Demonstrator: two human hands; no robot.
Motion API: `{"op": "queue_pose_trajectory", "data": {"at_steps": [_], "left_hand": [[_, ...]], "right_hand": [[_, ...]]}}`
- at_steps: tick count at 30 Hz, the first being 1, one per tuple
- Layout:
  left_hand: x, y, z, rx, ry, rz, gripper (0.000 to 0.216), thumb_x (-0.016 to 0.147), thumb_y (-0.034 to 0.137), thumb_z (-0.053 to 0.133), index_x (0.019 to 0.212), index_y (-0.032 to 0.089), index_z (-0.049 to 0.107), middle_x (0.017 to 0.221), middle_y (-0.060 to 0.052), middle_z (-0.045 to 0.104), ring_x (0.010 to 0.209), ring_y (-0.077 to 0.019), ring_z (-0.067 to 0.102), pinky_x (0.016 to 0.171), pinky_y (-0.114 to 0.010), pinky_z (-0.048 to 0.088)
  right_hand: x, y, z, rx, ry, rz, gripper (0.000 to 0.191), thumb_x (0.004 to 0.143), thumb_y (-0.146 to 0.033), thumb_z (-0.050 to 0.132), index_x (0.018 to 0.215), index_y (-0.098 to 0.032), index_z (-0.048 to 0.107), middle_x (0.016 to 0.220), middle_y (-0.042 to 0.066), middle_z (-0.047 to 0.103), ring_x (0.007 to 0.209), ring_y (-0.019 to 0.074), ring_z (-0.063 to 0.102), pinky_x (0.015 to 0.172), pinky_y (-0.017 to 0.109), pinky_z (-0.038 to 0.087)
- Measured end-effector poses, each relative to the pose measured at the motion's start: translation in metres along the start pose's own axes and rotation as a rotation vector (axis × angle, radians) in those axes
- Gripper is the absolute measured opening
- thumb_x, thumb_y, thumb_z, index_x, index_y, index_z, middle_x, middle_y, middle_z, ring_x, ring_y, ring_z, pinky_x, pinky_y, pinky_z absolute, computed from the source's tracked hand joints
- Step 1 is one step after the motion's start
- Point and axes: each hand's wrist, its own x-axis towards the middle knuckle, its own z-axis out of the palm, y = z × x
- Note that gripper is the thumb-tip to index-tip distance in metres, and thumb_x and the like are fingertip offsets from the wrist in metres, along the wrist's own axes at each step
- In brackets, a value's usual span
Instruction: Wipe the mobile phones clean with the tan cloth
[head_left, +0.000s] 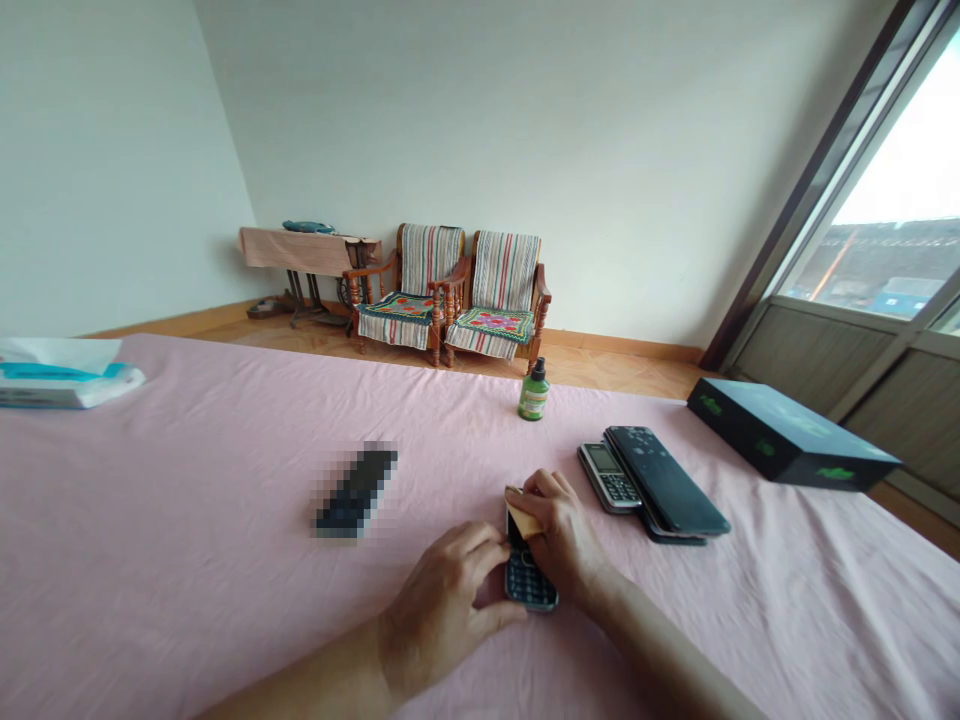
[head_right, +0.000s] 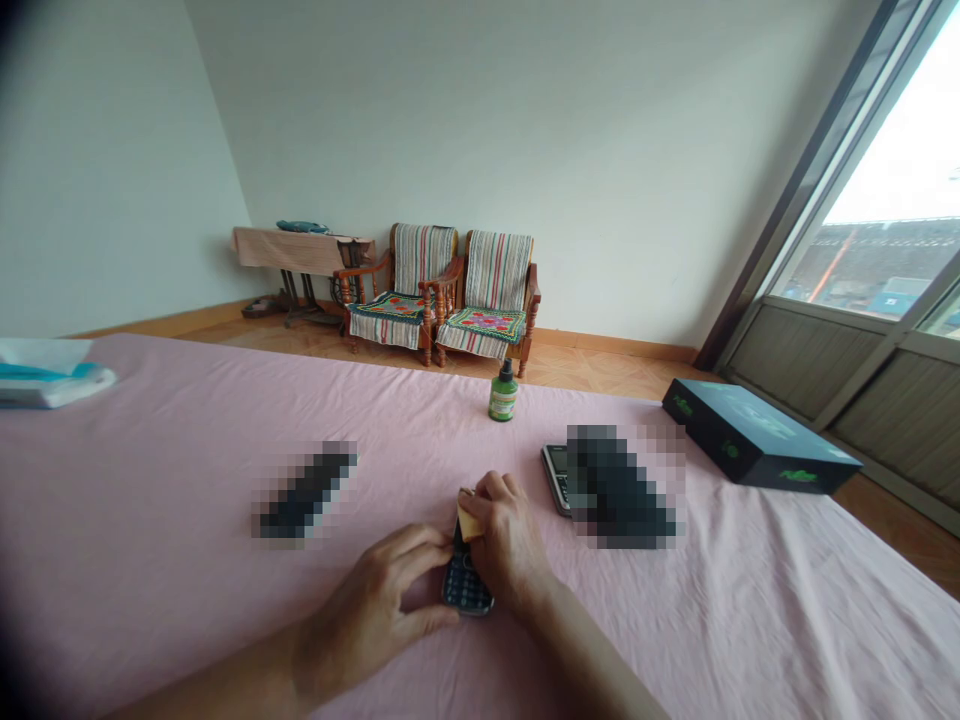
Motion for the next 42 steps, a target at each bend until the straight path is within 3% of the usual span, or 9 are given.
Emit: {"op": "queue_pose_trajectory", "data": {"at_steps": [6, 11, 17, 23, 35, 42], "left_hand": [[0.001, 0.002, -0.002, -0.023, -0.012, 0.020, 0.042, 0.069, 0.018, 0.080, 0.107, 0.023, 0.063, 0.105, -0.003, 0.064, 0.101, -0.0231, 0.058, 0.091, -0.038, 0.048], [0.001, 0.001, -0.001, 0.021, 0.008, 0.023, 0.040, 0.066, 0.020, 0.083, 0.101, 0.020, 0.065, 0.099, -0.004, 0.064, 0.095, -0.0231, 0.059, 0.087, -0.037, 0.049], [0.000, -0.002, 0.001, 0.011, 0.006, 0.003, 0.042, 0.064, 0.019, 0.084, 0.102, 0.022, 0.065, 0.099, -0.002, 0.064, 0.096, -0.0225, 0.058, 0.088, -0.036, 0.048], [0.000, 0.000, -0.002, -0.011, -0.003, 0.025, 0.044, 0.067, 0.017, 0.081, 0.107, 0.024, 0.063, 0.105, -0.001, 0.065, 0.099, -0.0219, 0.058, 0.090, -0.035, 0.046], [0.001, 0.001, -0.001, 0.000, 0.004, 0.013, 0.044, 0.064, 0.015, 0.083, 0.103, 0.023, 0.064, 0.102, -0.001, 0.065, 0.096, -0.0219, 0.059, 0.087, -0.035, 0.047], [0.002, 0.001, -0.002, 0.007, 0.006, 0.029, 0.038, 0.066, 0.017, 0.082, 0.099, 0.022, 0.064, 0.098, 0.000, 0.065, 0.094, -0.0209, 0.059, 0.086, -0.034, 0.047]], "right_hand": [[-0.010, -0.002, 0.005, 0.078, 0.001, -0.015, 0.025, 0.078, -0.001, 0.053, 0.069, -0.020, 0.067, 0.078, 0.002, 0.053, 0.077, 0.0174, 0.047, 0.068, 0.028, 0.038], [0.000, 0.003, 0.004, 0.043, 0.041, 0.018, 0.032, 0.077, 0.002, 0.051, 0.086, -0.022, 0.069, 0.083, 0.003, 0.053, 0.082, 0.0185, 0.047, 0.071, 0.029, 0.039], [-0.008, -0.005, -0.003, 0.036, -0.017, -0.016, 0.028, 0.074, 0.003, 0.050, 0.074, -0.020, 0.066, 0.080, 0.003, 0.053, 0.079, 0.0182, 0.048, 0.070, 0.029, 0.039], [-0.028, -0.018, -0.013, 0.077, -0.079, 0.002, 0.031, 0.075, 0.004, 0.051, 0.079, -0.022, 0.067, 0.082, 0.003, 0.057, 0.078, 0.0184, 0.049, 0.066, 0.029, 0.039], [-0.033, -0.012, -0.010, 0.136, -0.033, -0.006, 0.025, 0.081, -0.002, 0.054, 0.074, -0.021, 0.068, 0.080, 0.003, 0.058, 0.077, 0.0181, 0.049, 0.066, 0.030, 0.037], [-0.031, -0.003, -0.022, 0.117, -0.033, -0.002, 0.022, 0.079, -0.004, 0.060, 0.070, -0.022, 0.070, 0.072, 0.001, 0.058, 0.071, 0.0166, 0.050, 0.067, 0.031, 0.034]]}}
